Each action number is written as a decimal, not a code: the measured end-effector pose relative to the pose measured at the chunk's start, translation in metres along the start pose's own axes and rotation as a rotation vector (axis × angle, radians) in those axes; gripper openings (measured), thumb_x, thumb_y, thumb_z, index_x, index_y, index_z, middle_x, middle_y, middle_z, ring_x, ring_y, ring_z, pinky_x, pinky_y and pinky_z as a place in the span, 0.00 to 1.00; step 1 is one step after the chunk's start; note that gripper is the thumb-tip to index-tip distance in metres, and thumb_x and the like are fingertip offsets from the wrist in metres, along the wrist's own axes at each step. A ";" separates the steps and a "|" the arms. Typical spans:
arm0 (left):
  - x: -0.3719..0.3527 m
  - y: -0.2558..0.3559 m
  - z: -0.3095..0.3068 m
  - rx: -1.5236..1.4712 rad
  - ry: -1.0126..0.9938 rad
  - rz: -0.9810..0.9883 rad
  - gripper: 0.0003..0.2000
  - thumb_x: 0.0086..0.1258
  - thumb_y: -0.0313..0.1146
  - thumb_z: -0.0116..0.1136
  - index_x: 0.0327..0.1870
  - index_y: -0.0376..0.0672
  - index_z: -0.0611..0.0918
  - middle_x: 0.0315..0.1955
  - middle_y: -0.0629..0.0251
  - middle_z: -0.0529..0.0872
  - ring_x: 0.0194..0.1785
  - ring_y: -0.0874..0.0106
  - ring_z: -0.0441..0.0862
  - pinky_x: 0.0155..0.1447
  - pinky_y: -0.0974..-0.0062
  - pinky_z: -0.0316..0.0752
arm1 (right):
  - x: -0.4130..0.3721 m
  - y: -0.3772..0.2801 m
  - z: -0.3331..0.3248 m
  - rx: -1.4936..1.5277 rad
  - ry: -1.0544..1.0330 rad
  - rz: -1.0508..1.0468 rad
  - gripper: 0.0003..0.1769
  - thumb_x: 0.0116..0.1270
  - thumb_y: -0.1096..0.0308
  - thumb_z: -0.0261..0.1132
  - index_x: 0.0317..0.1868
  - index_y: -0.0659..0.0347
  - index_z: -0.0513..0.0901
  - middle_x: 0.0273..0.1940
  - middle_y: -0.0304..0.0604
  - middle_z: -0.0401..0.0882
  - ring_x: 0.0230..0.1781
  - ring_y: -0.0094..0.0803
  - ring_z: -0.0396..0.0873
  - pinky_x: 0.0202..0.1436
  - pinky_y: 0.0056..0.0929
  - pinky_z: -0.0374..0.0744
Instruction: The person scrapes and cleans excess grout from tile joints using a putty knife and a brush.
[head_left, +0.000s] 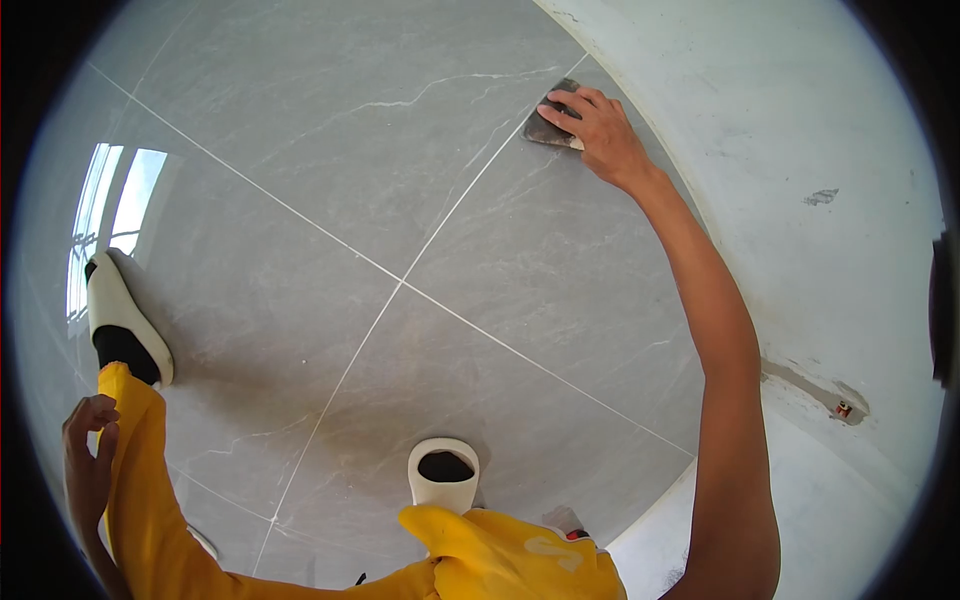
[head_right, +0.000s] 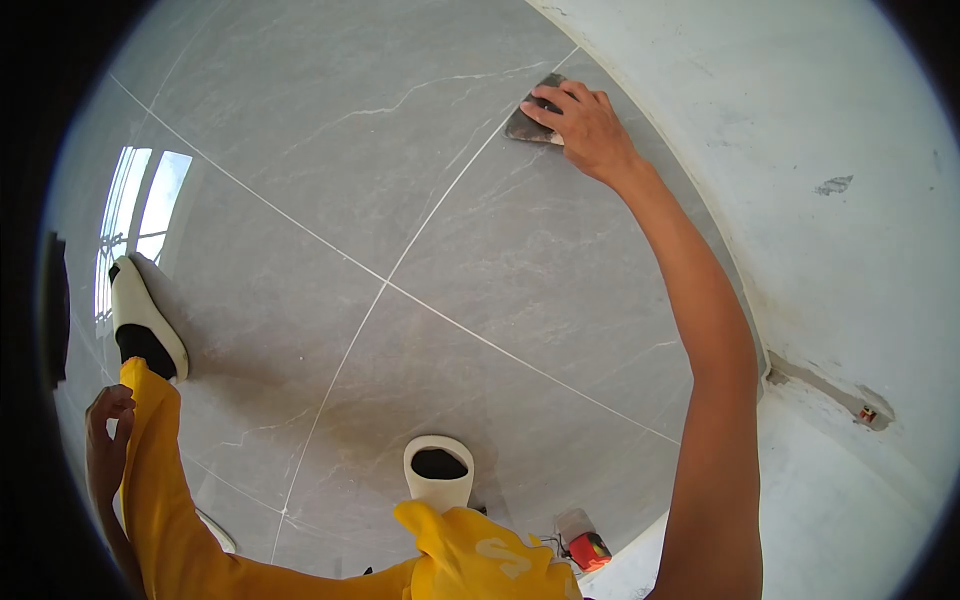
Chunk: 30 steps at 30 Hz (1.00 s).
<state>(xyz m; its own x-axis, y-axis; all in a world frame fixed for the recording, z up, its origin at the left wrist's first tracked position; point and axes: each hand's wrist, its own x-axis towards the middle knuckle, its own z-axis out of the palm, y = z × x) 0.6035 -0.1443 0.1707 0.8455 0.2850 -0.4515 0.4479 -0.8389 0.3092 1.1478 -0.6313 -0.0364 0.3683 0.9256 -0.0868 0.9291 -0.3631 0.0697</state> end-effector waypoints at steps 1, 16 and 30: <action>0.000 0.001 -0.001 -0.004 -0.009 0.012 0.22 0.71 0.18 0.56 0.65 0.44 0.70 0.50 0.59 0.82 0.49 0.67 0.81 0.59 0.67 0.76 | 0.003 0.003 -0.007 -0.005 -0.046 -0.015 0.35 0.61 0.86 0.59 0.65 0.42 0.78 0.67 0.33 0.71 0.65 0.37 0.68 0.65 0.40 0.70; 0.003 0.016 0.002 -0.033 0.033 0.065 0.21 0.74 0.24 0.56 0.66 0.45 0.70 0.48 0.58 0.82 0.48 0.68 0.82 0.58 0.67 0.78 | 0.029 0.007 -0.009 0.025 0.060 -0.015 0.30 0.60 0.85 0.60 0.58 0.44 0.85 0.61 0.31 0.77 0.62 0.33 0.71 0.63 0.38 0.70; 0.002 0.012 -0.001 -0.034 0.025 0.085 0.22 0.72 0.19 0.56 0.65 0.46 0.70 0.50 0.58 0.82 0.50 0.66 0.82 0.60 0.66 0.77 | 0.024 0.023 0.000 -0.042 0.015 0.064 0.32 0.60 0.86 0.58 0.59 0.41 0.85 0.60 0.30 0.78 0.60 0.31 0.73 0.65 0.36 0.65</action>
<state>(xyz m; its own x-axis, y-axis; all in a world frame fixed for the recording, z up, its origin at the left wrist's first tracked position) 0.6110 -0.1533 0.1748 0.8878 0.2255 -0.4011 0.3834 -0.8446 0.3737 1.1776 -0.6173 -0.0368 0.4265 0.9021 -0.0660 0.9012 -0.4176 0.1161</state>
